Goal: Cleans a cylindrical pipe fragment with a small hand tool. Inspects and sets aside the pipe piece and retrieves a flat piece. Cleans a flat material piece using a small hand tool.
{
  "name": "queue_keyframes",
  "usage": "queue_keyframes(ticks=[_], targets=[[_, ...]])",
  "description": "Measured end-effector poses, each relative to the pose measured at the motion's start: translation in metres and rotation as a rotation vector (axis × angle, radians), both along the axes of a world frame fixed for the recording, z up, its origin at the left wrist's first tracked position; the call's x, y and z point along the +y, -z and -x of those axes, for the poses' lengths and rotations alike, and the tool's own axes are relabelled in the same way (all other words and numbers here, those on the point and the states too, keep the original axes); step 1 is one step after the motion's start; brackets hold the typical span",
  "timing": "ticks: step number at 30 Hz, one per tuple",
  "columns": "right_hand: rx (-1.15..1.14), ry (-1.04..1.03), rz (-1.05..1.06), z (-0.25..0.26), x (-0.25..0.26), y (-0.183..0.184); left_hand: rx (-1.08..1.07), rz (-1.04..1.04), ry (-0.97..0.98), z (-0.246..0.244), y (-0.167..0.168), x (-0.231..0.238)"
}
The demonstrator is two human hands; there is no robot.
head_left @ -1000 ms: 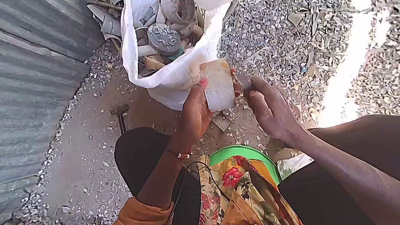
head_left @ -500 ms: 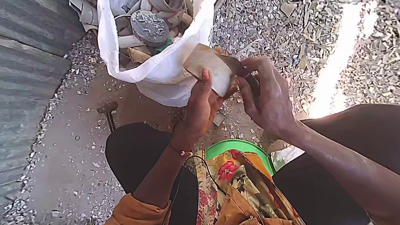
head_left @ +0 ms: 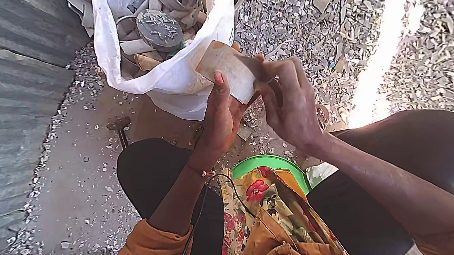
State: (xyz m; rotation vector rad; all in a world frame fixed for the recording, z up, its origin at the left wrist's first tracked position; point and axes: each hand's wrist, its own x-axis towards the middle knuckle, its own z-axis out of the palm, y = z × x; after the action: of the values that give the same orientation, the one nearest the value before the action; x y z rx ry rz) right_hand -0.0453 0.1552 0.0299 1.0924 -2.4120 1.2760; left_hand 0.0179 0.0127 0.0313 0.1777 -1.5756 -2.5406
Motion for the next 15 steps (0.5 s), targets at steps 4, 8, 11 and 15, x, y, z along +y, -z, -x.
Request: queue_keyframes(ticks=[4,8,11,15], targets=[[0.047,-0.055,0.025,-0.007,-0.001,0.009,0.016,0.066,0.025,0.0,0.004,-0.001],[-0.037,-0.07,0.055,-0.004,0.003,0.002,-0.038,0.318,-0.046,-0.002,0.005,-0.002],[-0.132,0.012,0.139,0.019,0.019,-0.013,0.035,0.929,-0.15,-0.003,0.01,-0.003],[-0.124,0.02,0.21,0.022,0.024,-0.019,0.109,1.109,-0.099,-0.003,0.014,-0.006]])
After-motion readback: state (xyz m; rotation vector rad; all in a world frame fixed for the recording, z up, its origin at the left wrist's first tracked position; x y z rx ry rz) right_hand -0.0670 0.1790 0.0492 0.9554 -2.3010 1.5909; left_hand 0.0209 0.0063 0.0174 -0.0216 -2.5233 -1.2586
